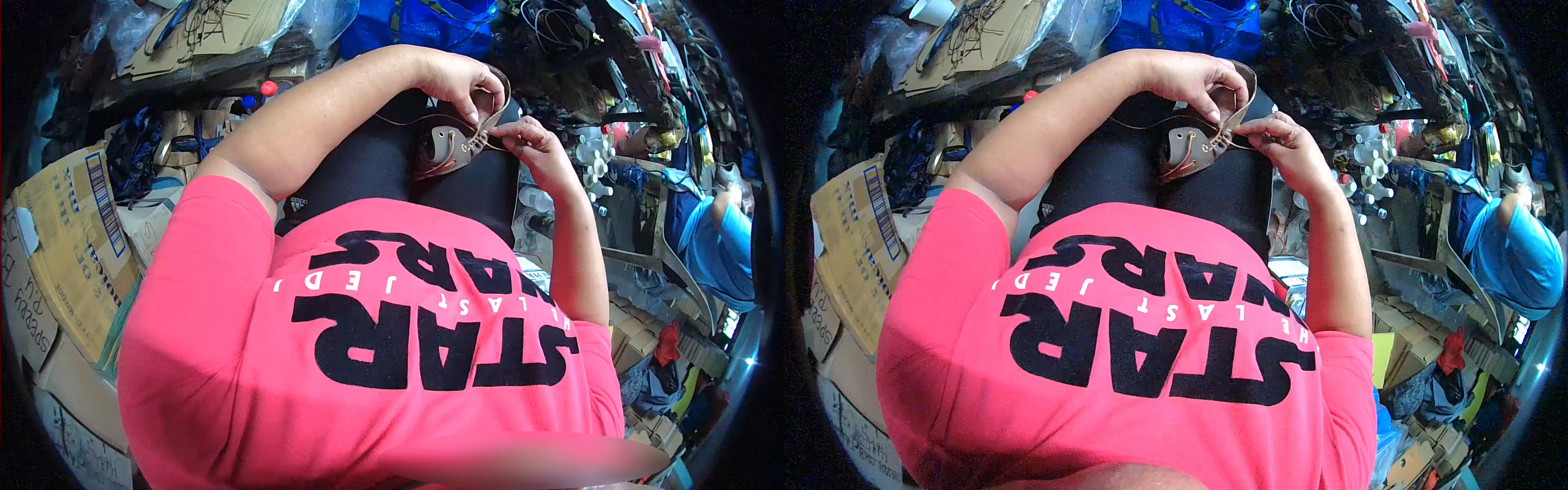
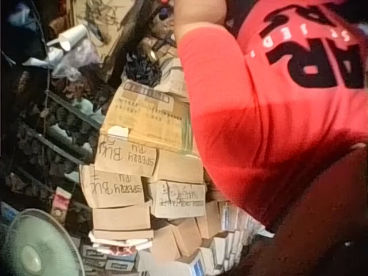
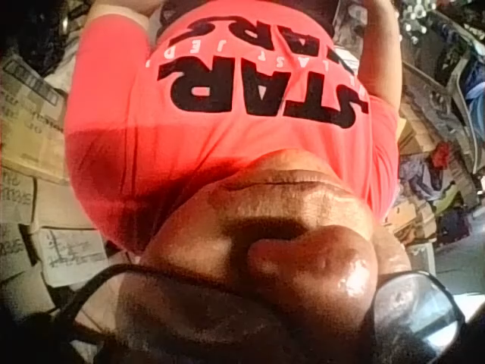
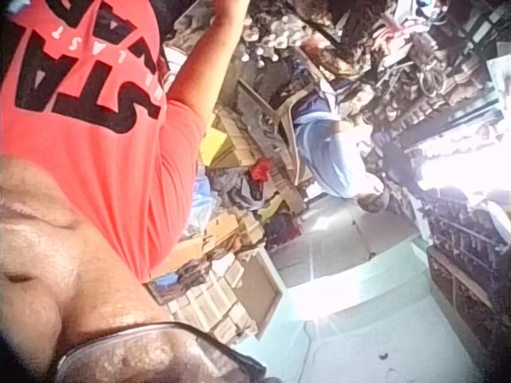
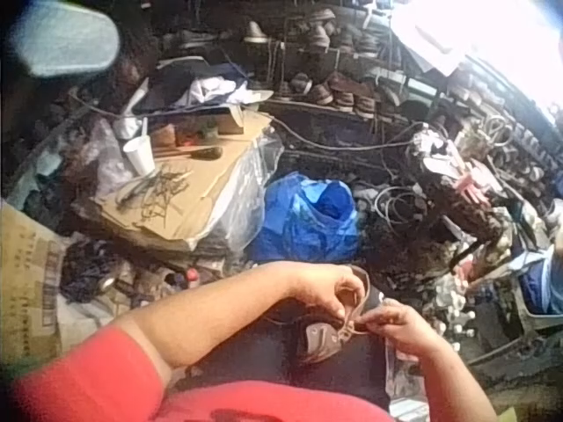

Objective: Manually lacing and stitching a leather shoe upper component using thick thread.

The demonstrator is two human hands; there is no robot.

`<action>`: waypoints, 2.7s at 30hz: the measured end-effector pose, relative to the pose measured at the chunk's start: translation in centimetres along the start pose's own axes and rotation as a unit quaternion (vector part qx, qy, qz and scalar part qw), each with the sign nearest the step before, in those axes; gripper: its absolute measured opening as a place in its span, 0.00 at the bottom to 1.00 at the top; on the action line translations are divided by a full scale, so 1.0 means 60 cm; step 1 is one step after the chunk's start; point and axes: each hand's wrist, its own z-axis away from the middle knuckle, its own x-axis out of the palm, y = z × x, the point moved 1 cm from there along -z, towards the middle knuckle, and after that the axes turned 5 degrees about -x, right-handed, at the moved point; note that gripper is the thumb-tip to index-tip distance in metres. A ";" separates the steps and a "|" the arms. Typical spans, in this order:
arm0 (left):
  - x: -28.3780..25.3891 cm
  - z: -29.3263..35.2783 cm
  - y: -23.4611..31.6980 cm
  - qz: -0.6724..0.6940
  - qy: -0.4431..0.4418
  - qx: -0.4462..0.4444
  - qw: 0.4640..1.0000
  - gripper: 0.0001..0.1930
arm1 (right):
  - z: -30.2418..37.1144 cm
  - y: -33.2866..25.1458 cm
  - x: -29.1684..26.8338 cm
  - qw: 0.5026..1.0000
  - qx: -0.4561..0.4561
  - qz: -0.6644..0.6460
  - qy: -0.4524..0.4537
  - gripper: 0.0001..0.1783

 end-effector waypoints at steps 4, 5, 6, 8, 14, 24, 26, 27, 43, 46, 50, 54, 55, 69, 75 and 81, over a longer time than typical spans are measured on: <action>0.004 0.001 -0.010 0.006 0.017 0.006 1.000 0.20 | -0.009 0.007 -0.007 0.998 0.012 -0.046 -0.036 0.12; 0.005 -0.001 -0.011 0.006 0.017 0.006 1.000 0.20 | -0.010 0.009 -0.006 0.998 0.012 -0.046 -0.036 0.12; 0.006 -0.001 -0.010 0.000 0.023 0.005 1.000 0.21 | -0.011 0.010 -0.005 0.998 0.000 -0.051 -0.029 0.12; 0.007 0.001 -0.008 -0.006 0.029 0.004 1.000 0.21 | -0.012 0.012 0.003 0.998 -0.012 -0.056 -0.022 0.11; 0.032 0.060 0.020 -0.174 0.272 -0.027 0.946 0.31 | -0.002 -0.017 0.041 0.981 -0.076 0.144 0.106 0.08; -0.026 0.222 -0.024 -0.343 0.416 -0.143 0.830 0.03 | 0.032 -0.041 0.073 0.914 -0.149 0.358 0.122 0.15; -0.028 0.224 -0.033 -0.347 0.404 -0.183 0.827 0.13 | 0.041 -0.041 0.087 0.897 -0.133 0.402 0.128 0.19; -0.012 0.213 -0.024 -0.345 0.401 -0.180 0.829 0.13 | 0.046 -0.041 0.093 0.897 -0.129 0.402 0.129 0.19; 0.080 0.117 0.012 -0.073 0.367 0.032 0.927 0.05 | 0.020 -0.015 0.036 0.982 -0.076 0.146 0.092 0.21; 0.080 0.115 0.006 -0.216 0.348 0.041 0.911 0.05 | 0.015 -0.021 0.027 0.977 -0.058 0.195 0.059 0.19; 0.084 0.124 0.008 -0.253 0.365 -0.019 0.896 0.06 | 0.032 -0.048 0.051 0.899 -0.152 0.401 0.091 0.16; 0.078 0.115 -0.002 -0.208 0.369 0.002 0.906 0.07 | 0.028 -0.028 0.044 0.955 -0.106 0.265 0.079 0.19; 0.078 0.114 -0.001 -0.208 0.368 0.003 0.906 0.07 | 0.025 -0.023 0.037 0.955 -0.105 0.265 0.081 0.19; 0.077 0.102 -0.006 -0.239 0.331 -0.022 0.913 0.08 | -0.001 -0.008 0.013 0.995 -0.032 0.097 0.018 0.23; 0.076 0.100 -0.008 -0.236 0.332 -0.016 0.913 0.09 | -0.002 0.003 0.012 0.996 -0.040 0.077 0.031 0.23; 0.076 0.102 -0.008 -0.248 0.324 -0.020 0.913 0.09 | -0.002 0.000 0.014 0.997 -0.037 0.058 0.029 0.22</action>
